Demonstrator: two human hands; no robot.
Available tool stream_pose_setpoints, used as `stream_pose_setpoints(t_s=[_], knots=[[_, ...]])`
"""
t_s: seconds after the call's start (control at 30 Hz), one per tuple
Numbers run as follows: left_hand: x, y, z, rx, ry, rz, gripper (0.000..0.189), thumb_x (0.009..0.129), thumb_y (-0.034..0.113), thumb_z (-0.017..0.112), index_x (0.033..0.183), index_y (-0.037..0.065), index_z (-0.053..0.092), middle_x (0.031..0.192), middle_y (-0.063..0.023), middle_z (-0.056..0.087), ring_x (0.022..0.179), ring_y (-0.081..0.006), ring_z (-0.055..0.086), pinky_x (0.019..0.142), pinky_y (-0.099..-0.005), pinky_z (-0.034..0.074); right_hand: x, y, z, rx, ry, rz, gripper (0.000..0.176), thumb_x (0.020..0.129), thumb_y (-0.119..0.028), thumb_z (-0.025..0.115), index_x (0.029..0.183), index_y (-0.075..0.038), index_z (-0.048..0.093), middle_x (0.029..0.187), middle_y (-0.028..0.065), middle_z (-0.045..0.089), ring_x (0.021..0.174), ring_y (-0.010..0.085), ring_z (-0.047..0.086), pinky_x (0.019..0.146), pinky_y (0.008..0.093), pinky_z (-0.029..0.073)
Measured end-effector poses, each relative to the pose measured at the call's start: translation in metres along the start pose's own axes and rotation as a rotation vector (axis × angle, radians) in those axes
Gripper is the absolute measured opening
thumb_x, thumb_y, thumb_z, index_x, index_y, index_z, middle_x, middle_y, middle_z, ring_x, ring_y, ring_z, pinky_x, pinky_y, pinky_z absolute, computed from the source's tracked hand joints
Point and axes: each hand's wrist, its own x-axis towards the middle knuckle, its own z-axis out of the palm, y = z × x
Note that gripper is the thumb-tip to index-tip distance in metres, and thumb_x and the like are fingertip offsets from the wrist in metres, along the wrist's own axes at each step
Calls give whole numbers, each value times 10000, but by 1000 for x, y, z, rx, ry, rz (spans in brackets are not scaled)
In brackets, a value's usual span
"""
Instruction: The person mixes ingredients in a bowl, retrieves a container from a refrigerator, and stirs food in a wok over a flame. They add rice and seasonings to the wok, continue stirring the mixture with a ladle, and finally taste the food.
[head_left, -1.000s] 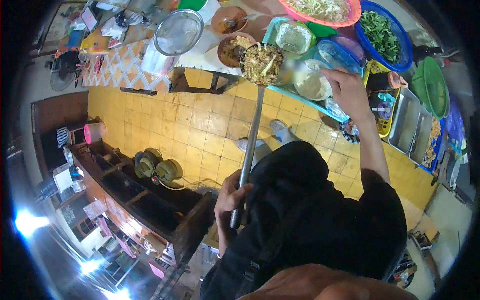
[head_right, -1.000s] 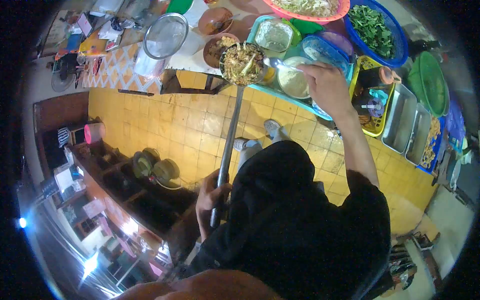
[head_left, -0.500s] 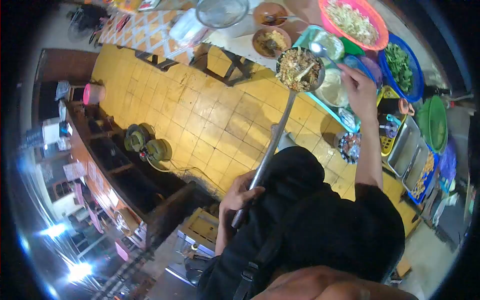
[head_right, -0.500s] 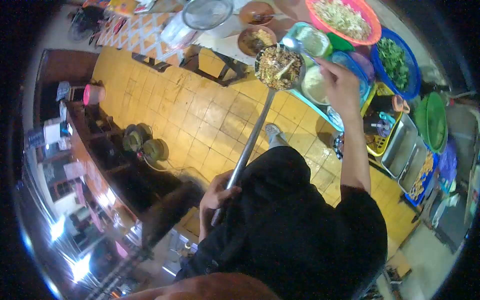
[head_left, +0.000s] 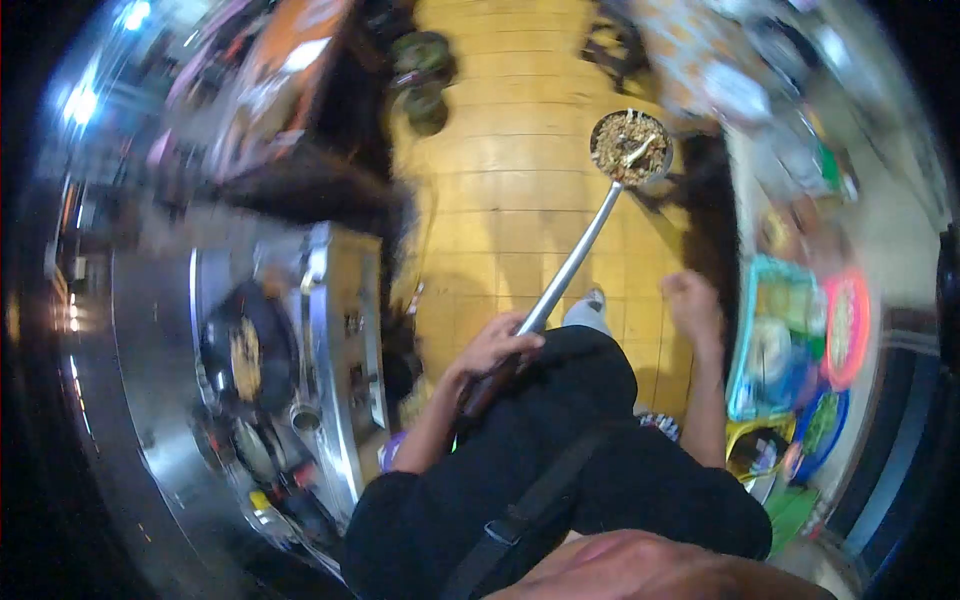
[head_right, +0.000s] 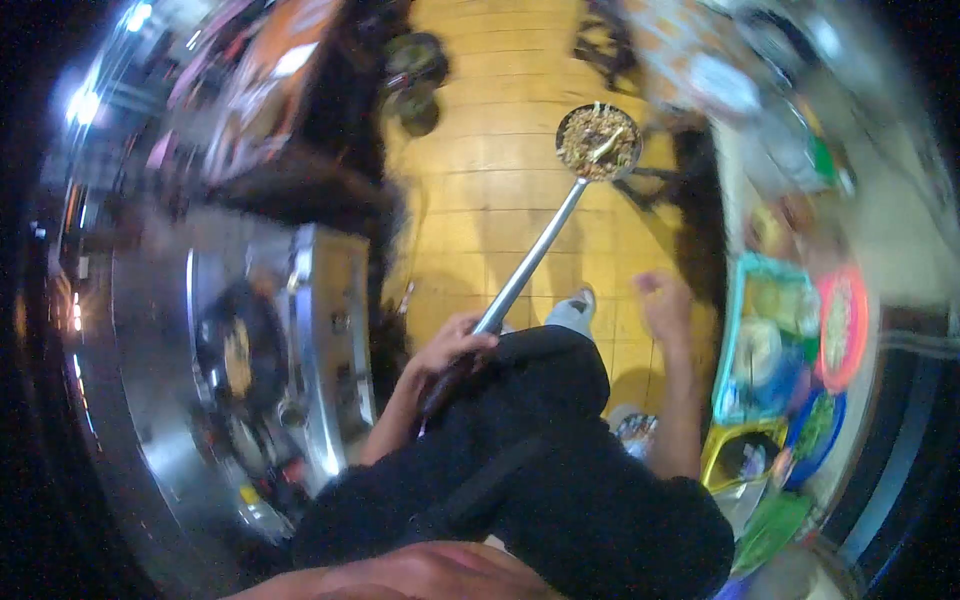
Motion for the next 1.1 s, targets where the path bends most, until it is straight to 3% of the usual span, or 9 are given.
stream_pose_setpoints(t_s=[0.13, 0.4, 0.47, 0.53, 0.6, 0.7, 0.77, 0.87, 1.1], knots=[[15, -26, -50, 98, 425, 313, 196, 843, 201, 613, 934, 64, 508, 768, 6, 504, 657, -76, 465, 566, -218, 400, -11, -137, 117, 351, -1126, -393, 232, 846, -213, 645, 963, -13, 636, 815, 88, 668, 704, 164, 618, 664, 296, 484], [-72, -4, -142, -72, 1057, 162, 285, 844, 223, 641, 1001, 21, 514, 811, -49, 566, 759, -131, 561, 658, -277, 466, -15, -285, 242, 834, -1361, 264, 203, 787, -48, 447, 986, -66, 414, 656, 60, 485, 459, 122, 448, 379, 267, 385], [-121, -8, -161, 503, 1703, 671, 299, 843, 228, 645, 1042, 30, 542, 845, -58, 586, 788, -159, 571, 717, -308, 470, 10, -322, 268, 696, -1546, 58, 222, 799, -66, 453, 1016, -74, 406, 674, 63, 489, 444, 114, 437, 368, 259, 368], [-228, 71, -99, 371, 2132, 496, 190, 830, 129, 616, 959, -8, 590, 924, -93, 619, 857, -197, 600, 786, -304, 471, 18, -360, 300, 576, -1574, 9, 211, 815, -84, 462, 1017, -75, 407, 654, 57, 484, 431, 110, 430, 370, 257, 370], [-278, 90, -55, 770, 2377, 1237, 140, 841, 86, 573, 941, -9, 597, 915, -74, 620, 842, -177, 598, 772, -288, 470, 15, -405, 335, 479, -1574, -154, 148, 815, -94, 479, 961, -73, 466, 612, 28, 468, 403, 107, 431, 351, 251, 337], [-299, 131, 30, 1747, 2048, 1763, 141, 838, 94, 577, 932, -10, 596, 906, -73, 619, 834, -178, 597, 769, -289, 469, 2, -469, 418, 294, -1711, -608, 87, 858, -115, 476, 811, -46, 453, 558, 35, 472, 411, 132, 475, 389, 268, 362], [-302, 149, 63, 2015, 1858, 1745, 143, 837, 100, 579, 926, -10, 595, 901, -72, 619, 828, -179, 596, 766, -290, 469, -38, -501, 471, 235, -1577, -749, 169, 836, -118, 533, 903, 32, 499, 636, 120, 556, 460, 228, 565, 422, 351, 433], [-315, 157, 70, 2061, 1806, 1673, 146, 834, 109, 583, 917, -11, 593, 892, -70, 619, 820, -180, 595, 763, -291, 469, -81, -523, 555, -210, -1015, -1557, 303, 853, -108, 478, 1065, 109, 477, 855, 302, 620, 775, 383, 654, 654, 456, 525], [-367, 133, 66, 2051, 1858, 1602, 158, 828, 128, 592, 897, -14, 590, 872, -67, 618, 801, -182, 592, 754, -293, 468, -92, -577, 562, -497, -906, -1676, 427, 846, -92, 445, 1234, 80, 405, 856, 282, 624, 831, 428, 625, 750, 501, 501]])
